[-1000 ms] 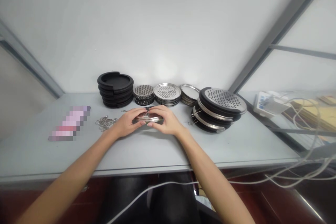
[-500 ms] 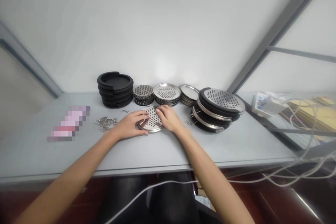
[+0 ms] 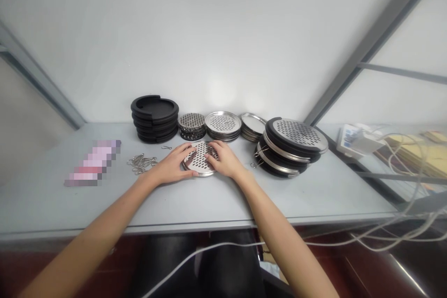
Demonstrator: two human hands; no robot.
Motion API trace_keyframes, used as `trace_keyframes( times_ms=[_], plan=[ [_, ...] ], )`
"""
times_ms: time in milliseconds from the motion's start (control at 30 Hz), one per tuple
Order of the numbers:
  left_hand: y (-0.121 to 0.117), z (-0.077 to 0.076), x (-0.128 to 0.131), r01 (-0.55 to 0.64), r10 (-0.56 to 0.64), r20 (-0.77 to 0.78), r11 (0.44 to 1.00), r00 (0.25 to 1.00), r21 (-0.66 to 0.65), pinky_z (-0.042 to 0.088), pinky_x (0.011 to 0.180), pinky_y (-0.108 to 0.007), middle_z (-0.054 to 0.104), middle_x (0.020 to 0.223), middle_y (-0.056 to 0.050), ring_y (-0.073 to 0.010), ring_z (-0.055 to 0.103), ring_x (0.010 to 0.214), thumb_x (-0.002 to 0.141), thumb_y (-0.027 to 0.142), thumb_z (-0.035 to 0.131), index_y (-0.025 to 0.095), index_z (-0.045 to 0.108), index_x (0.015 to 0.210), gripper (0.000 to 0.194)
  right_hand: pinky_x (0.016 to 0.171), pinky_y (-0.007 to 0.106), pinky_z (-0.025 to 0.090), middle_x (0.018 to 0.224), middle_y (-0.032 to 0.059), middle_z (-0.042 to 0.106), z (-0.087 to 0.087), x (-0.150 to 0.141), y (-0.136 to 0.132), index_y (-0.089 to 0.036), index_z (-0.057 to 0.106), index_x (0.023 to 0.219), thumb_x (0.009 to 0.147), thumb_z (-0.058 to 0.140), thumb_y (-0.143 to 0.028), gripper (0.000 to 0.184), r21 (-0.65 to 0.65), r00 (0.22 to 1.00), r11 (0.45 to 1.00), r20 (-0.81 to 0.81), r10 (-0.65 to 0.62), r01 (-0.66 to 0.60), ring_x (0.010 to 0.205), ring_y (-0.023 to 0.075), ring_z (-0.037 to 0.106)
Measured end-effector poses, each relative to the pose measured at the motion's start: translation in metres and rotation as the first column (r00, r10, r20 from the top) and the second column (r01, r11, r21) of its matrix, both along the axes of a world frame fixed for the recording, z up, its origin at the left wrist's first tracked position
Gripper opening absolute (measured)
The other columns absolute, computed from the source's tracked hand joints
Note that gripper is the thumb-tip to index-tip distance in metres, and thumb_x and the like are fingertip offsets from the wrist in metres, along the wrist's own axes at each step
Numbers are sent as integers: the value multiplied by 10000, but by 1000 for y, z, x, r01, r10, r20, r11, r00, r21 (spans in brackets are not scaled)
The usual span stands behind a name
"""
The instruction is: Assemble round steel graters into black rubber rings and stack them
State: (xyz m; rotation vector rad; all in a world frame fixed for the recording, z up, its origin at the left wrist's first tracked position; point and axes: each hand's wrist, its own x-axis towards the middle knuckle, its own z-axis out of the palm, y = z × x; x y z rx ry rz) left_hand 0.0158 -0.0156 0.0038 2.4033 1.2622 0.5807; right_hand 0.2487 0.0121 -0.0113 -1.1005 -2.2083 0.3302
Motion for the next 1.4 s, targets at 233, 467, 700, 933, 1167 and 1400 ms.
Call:
trace_keyframes(
  times_ms=[233, 467, 700, 933, 1167, 1400],
  plan=[
    [2, -4, -1, 11, -11, 9, 999, 1000, -35, 243, 1169, -466, 297, 1548, -170, -320, 265, 1435, 828, 626, 572, 135, 374, 1460, 825, 1101, 516, 367, 1418, 199, 482, -3, -4, -5, -126, 484, 1369, 891, 545, -431, 570, 2, 996, 998, 50, 70, -71, 1324, 312, 451],
    [1, -6, -3, 106, -102, 85, 993, 991, -43, 288, 1161, -448, 306, 1549, -129, -318, 309, 1417, 775, 580, 670, 180, 324, 1493, 891, 1105, 536, 358, 1426, 211, 478, -2, -5, -6, -114, 509, 1360, 907, 520, -442, 560, 14, 992, 997, 100, 77, -79, 1354, 329, 422],
    [-2, -7, 4, 54, -53, 11, 992, 999, -115, 225, 1181, -469, 187, 1581, -183, -348, 193, 1453, 706, 644, 696, 127, 207, 1523, 1083, 1129, 552, 306, 1470, 226, 413, 2, -7, -10, -86, 461, 1403, 885, 536, -505, 670, -5, 976, 997, 201, 78, -78, 1400, 361, 339],
    [2, -10, 2, 30, -33, -32, 995, 999, -96, 217, 1176, -485, 222, 1570, -194, -361, 181, 1454, 704, 694, 664, 115, 268, 1500, 1060, 1152, 546, 248, 1542, 187, 291, -2, -8, -10, -130, 368, 1473, 880, 464, -630, 781, -58, 947, 997, 317, 57, -41, 1437, 374, 247],
    [1, -7, 3, 17, -25, -71, 994, 997, -112, 217, 1181, -471, 225, 1577, -159, -355, 178, 1456, 702, 725, 640, 144, 267, 1503, 1057, 1169, 505, 206, 1566, 179, 230, 3, -11, -13, -119, 276, 1508, 908, 357, -655, 809, -68, 892, 997, 448, 52, -24, 1460, 347, 182],
    [1, -10, 1, -6, -6, -82, 990, 997, -142, 221, 1177, -491, 205, 1584, -153, -359, 162, 1459, 710, 740, 618, 164, 246, 1511, 1055, 1162, 510, 224, 1556, 183, 261, 1, -10, -11, -125, 320, 1493, 891, 413, -648, 803, -68, 916, 997, 398, 49, -24, 1449, 349, 225]
  ],
)
